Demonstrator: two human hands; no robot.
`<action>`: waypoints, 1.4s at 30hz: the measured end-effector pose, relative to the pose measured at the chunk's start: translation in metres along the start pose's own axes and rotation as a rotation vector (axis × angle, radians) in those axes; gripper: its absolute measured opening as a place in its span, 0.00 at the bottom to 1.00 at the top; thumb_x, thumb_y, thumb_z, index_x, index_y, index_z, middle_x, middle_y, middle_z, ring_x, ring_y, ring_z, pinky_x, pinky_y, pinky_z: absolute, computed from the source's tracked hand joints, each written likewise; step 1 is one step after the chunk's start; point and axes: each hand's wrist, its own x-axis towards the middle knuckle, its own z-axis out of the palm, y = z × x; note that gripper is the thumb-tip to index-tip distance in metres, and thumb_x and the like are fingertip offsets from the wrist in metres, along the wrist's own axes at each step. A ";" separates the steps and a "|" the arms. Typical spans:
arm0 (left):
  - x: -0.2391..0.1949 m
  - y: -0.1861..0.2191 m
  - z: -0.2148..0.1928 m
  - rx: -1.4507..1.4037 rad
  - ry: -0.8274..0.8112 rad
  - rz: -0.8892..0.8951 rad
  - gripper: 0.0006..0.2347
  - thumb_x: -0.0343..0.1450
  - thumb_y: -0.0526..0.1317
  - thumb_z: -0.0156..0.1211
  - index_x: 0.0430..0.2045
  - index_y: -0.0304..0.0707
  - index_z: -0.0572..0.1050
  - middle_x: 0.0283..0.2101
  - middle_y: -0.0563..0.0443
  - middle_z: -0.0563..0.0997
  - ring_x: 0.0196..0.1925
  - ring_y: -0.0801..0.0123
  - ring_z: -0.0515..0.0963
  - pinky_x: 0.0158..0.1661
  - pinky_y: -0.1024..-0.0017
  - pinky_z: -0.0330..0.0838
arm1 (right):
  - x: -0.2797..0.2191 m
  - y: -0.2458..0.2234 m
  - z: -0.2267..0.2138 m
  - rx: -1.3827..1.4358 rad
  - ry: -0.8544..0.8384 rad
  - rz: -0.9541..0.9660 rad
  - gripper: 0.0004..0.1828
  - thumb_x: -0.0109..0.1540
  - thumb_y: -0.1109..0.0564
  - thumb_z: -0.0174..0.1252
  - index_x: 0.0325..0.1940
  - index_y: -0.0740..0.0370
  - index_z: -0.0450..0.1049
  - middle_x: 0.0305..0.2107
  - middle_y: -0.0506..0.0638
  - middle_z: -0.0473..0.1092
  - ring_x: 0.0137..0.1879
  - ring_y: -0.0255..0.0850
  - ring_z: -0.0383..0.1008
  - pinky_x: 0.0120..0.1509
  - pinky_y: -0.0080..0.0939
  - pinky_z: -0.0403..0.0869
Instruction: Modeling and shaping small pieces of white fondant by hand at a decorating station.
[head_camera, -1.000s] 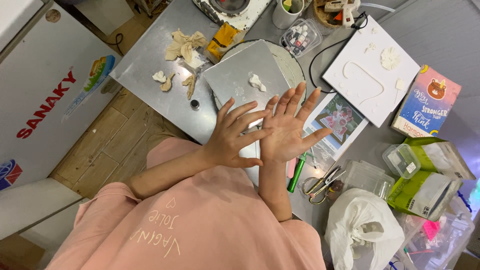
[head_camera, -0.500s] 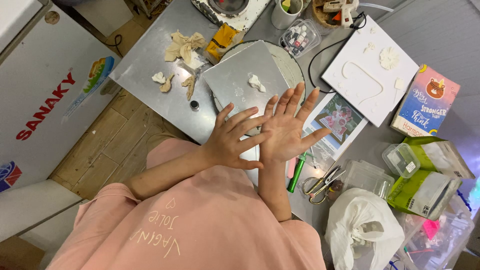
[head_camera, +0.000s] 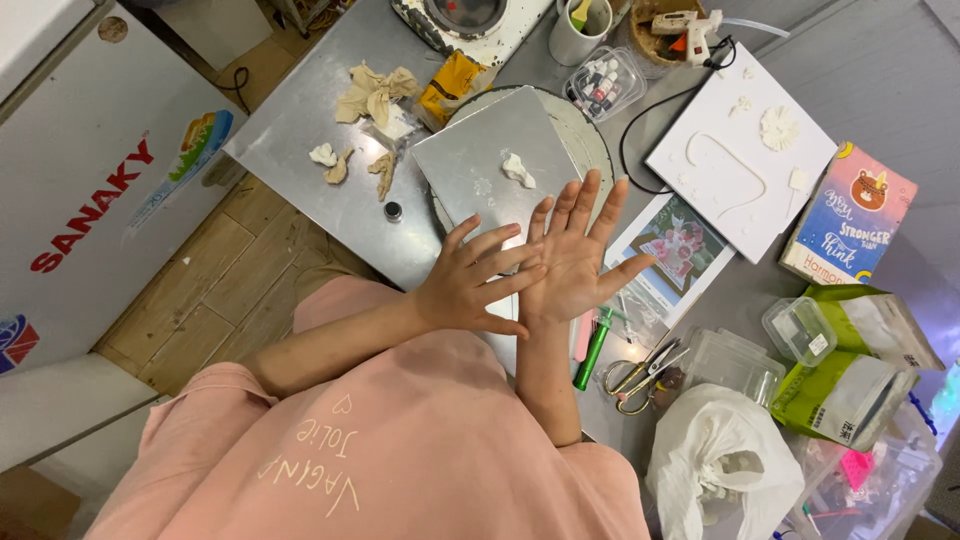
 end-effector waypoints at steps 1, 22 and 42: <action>0.001 -0.001 -0.001 0.002 0.000 0.000 0.30 0.73 0.72 0.51 0.57 0.54 0.77 0.66 0.56 0.70 0.73 0.60 0.62 0.73 0.47 0.43 | 0.002 0.001 -0.001 0.001 -0.002 0.001 0.45 0.69 0.20 0.39 0.82 0.47 0.56 0.74 0.50 0.58 0.75 0.41 0.62 0.82 0.51 0.62; 0.027 -0.010 -0.011 -1.899 -0.005 -0.839 0.40 0.77 0.69 0.28 0.71 0.29 0.60 0.75 0.43 0.62 0.80 0.62 0.55 0.76 0.57 0.40 | 0.007 -0.008 -0.014 -1.254 -0.207 -0.326 0.11 0.64 0.62 0.67 0.50 0.64 0.80 0.65 0.55 0.66 0.75 0.49 0.64 0.78 0.49 0.66; 0.010 -0.029 -0.008 -1.531 -0.021 -0.908 0.25 0.80 0.59 0.40 0.61 0.37 0.70 0.69 0.46 0.70 0.73 0.65 0.65 0.73 0.62 0.52 | -0.008 -0.041 -0.081 -0.933 0.140 -0.184 0.09 0.62 0.70 0.67 0.42 0.64 0.76 0.41 0.52 0.76 0.49 0.38 0.76 0.56 0.37 0.75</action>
